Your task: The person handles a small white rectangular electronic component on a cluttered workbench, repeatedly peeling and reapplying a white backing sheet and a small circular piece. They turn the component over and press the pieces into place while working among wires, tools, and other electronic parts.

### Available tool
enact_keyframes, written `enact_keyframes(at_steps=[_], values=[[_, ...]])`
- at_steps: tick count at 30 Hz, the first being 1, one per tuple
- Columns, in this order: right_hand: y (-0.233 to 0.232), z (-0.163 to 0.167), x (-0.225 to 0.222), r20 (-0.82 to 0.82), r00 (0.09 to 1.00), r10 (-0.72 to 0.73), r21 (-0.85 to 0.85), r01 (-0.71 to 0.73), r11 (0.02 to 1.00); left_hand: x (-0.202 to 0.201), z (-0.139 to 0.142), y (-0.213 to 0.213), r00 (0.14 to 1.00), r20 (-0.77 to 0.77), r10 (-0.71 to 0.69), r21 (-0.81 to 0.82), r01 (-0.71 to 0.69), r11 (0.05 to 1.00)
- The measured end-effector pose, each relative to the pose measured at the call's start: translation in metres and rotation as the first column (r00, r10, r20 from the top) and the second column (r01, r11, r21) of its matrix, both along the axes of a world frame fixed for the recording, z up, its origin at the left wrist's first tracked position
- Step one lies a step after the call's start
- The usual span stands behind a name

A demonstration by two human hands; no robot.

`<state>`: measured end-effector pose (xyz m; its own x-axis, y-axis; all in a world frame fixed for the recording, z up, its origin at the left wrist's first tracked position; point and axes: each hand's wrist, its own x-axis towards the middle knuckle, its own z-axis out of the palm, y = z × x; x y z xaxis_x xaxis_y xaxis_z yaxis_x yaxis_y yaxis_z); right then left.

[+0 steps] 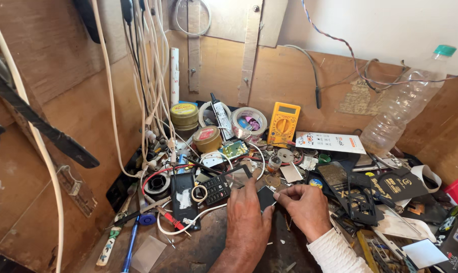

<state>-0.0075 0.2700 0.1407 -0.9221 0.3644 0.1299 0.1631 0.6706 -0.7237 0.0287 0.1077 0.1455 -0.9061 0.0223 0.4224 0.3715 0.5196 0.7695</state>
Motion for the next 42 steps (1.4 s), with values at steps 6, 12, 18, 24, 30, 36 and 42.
enact_keyframes(at_steps=[6,12,18,24,30,36,42], values=[[0.003,-0.003,0.003,-0.088,0.996,0.003,-0.026,-0.005,1.0,-0.002,0.001,0.001,0.996,0.091,0.015,0.088,-0.023,0.996],[0.006,-0.003,0.011,-0.099,0.995,0.014,-0.003,-0.014,1.0,-0.004,-0.002,0.003,0.997,0.073,0.025,0.14,-0.036,0.989],[-0.001,0.001,0.015,-0.061,0.998,0.035,-0.034,-0.037,0.999,-0.005,-0.005,0.002,0.992,0.124,0.015,0.122,-0.03,0.992],[-0.002,0.0,0.019,-0.08,0.995,0.065,-0.021,-0.067,0.998,-0.003,-0.008,0.002,0.997,0.077,0.018,0.151,-0.029,0.988],[0.001,-0.004,0.023,-0.089,0.994,0.064,-0.098,-0.072,0.993,-0.003,-0.007,0.003,0.994,0.102,0.026,0.165,-0.043,0.985],[0.003,-0.003,0.023,-0.086,0.994,0.06,-0.159,-0.073,0.985,-0.003,-0.006,0.005,0.987,0.158,0.04,0.205,-0.072,0.976],[0.003,-0.001,0.022,-0.074,0.995,0.071,-0.169,-0.082,0.982,-0.002,-0.003,0.004,0.985,0.167,0.043,0.203,-0.077,0.976]])
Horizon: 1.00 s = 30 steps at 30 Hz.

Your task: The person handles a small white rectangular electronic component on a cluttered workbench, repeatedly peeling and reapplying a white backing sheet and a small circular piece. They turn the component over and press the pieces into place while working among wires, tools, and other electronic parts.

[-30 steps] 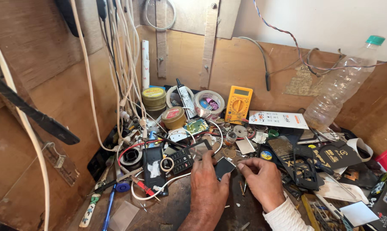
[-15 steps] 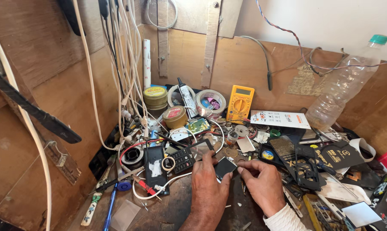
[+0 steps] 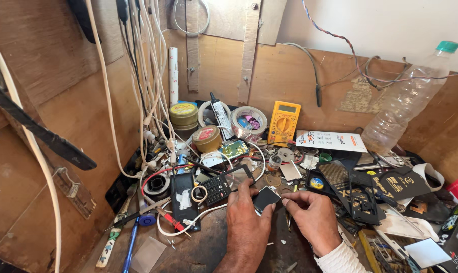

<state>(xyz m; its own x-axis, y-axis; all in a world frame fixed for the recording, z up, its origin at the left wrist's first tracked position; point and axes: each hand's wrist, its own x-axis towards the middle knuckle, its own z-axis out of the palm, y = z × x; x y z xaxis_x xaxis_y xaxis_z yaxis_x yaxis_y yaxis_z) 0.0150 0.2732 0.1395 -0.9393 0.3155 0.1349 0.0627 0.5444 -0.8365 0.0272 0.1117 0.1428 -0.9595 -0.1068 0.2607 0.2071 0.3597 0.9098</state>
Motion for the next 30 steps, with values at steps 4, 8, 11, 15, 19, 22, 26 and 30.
enact_keyframes(at_steps=[4,8,11,15,19,22,26,30], values=[[0.001,0.0,0.001,0.019,1.0,0.003,0.0,-0.003,1.0,0.001,0.004,-0.001,0.997,0.072,-0.002,0.014,0.001,1.0],[0.005,-0.003,0.0,0.026,0.999,0.022,-0.01,-0.021,1.0,0.001,0.005,-0.001,0.998,0.065,-0.003,-0.011,0.004,1.0],[0.007,-0.005,-0.002,-0.002,0.998,0.064,-0.035,-0.064,0.997,0.001,0.004,0.001,0.998,0.057,0.016,0.004,-0.016,1.0],[0.011,-0.005,-0.002,-0.001,0.996,0.092,-0.065,-0.092,0.994,0.002,0.003,0.001,0.999,0.048,0.009,-0.018,-0.009,1.0],[0.012,-0.007,-0.003,0.013,0.996,0.09,-0.075,-0.088,0.993,0.001,0.002,0.001,0.999,0.039,0.0,-0.029,0.001,1.0],[0.013,-0.01,-0.003,0.025,0.997,0.08,-0.074,-0.078,0.994,0.002,0.001,0.002,1.0,0.023,0.0,-0.043,0.001,0.999],[0.013,-0.01,-0.004,0.003,0.994,0.106,-0.092,-0.105,0.99,0.003,-0.001,0.002,1.0,-0.013,0.001,-0.083,-0.002,0.997],[0.009,-0.005,-0.002,-0.004,0.998,0.058,0.004,-0.058,0.998,0.003,-0.001,0.001,1.0,0.003,-0.005,-0.1,0.005,0.995]])
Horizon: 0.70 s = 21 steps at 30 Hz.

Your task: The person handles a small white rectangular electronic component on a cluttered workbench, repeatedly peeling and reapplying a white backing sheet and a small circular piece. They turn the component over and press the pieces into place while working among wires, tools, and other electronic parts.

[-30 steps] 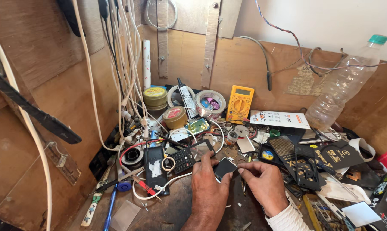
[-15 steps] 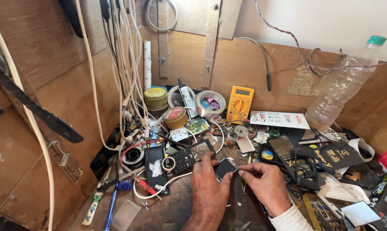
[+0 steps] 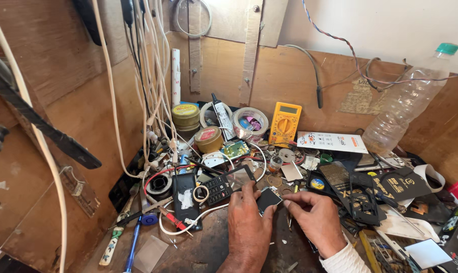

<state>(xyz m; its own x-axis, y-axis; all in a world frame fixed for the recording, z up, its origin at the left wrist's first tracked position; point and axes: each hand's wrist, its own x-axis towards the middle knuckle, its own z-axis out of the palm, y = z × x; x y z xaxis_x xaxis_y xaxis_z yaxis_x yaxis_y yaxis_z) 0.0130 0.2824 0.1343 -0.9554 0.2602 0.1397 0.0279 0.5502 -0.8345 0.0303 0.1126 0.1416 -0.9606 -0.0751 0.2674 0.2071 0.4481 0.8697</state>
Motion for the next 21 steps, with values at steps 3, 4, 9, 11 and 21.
enact_keyframes(at_steps=[3,4,9,11,21], values=[[-0.006,0.002,0.003,-0.077,0.996,-0.05,0.09,0.057,0.994,0.0,0.001,-0.001,1.0,-0.024,-0.008,-0.007,0.008,1.0],[-0.008,0.003,0.004,-0.123,0.992,-0.029,0.117,0.044,0.992,0.001,0.001,-0.001,1.0,-0.015,-0.017,-0.007,0.017,1.0],[-0.012,0.005,0.004,-0.14,0.99,-0.002,0.221,0.033,0.975,0.0,0.003,-0.001,0.999,0.048,-0.012,0.051,0.01,0.999],[-0.013,0.004,0.004,-0.124,0.992,-0.018,0.245,0.048,0.968,-0.001,0.002,0.0,1.0,0.028,-0.013,0.048,0.012,0.999],[-0.012,-0.005,-0.003,-0.189,0.981,0.047,0.318,0.016,0.948,-0.005,-0.004,0.002,1.0,-0.026,0.009,0.024,-0.009,1.0]])
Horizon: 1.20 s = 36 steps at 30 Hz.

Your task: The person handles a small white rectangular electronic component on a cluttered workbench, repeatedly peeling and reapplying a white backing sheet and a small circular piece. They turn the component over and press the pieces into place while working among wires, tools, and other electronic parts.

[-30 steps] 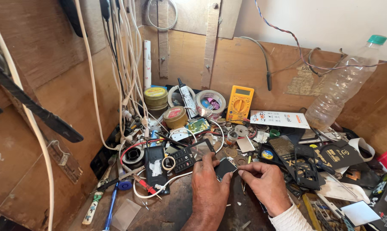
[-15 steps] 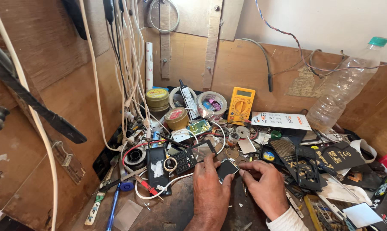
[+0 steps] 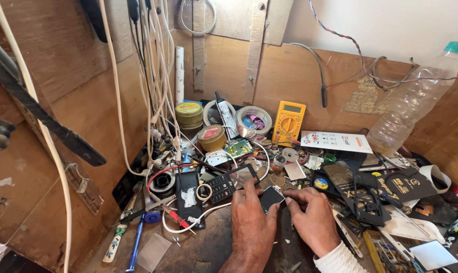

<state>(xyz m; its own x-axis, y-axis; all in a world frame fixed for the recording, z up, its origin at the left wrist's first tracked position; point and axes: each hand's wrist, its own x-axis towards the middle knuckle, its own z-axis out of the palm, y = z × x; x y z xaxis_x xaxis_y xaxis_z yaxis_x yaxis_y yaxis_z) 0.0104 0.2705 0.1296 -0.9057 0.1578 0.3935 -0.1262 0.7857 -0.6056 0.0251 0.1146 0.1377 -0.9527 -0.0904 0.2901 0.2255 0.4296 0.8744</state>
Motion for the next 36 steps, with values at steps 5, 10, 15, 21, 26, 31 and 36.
enact_keyframes(at_steps=[5,10,15,21,26,31,36], values=[[-0.001,0.003,-0.012,0.058,0.998,-0.036,0.096,0.03,0.995,0.001,0.001,0.0,1.0,0.012,-0.001,0.002,0.001,1.0],[-0.005,0.002,-0.028,0.229,0.972,-0.052,-0.119,0.081,0.99,0.002,0.003,-0.001,1.0,0.0,0.005,0.051,-0.005,0.999],[0.002,-0.005,-0.037,0.277,0.96,-0.025,-0.296,0.11,0.949,0.003,0.003,-0.004,1.0,-0.03,0.003,0.083,-0.001,0.997],[0.012,-0.013,-0.042,0.26,0.955,0.144,-0.605,0.045,0.795,0.005,0.009,-0.005,0.995,-0.102,0.01,0.092,-0.001,0.996],[0.02,-0.002,-0.041,0.267,0.946,0.181,-0.705,0.064,0.706,0.008,0.015,-0.01,0.975,-0.221,0.003,0.041,0.006,0.999],[0.03,0.019,-0.034,0.188,0.944,0.272,-0.776,-0.027,0.63,-0.006,0.012,-0.021,0.979,-0.205,0.012,0.207,0.031,0.978],[0.029,0.032,-0.025,0.176,0.934,0.311,-0.688,-0.11,0.718,-0.032,-0.005,-0.045,0.918,-0.031,-0.395,0.485,0.359,0.798]])
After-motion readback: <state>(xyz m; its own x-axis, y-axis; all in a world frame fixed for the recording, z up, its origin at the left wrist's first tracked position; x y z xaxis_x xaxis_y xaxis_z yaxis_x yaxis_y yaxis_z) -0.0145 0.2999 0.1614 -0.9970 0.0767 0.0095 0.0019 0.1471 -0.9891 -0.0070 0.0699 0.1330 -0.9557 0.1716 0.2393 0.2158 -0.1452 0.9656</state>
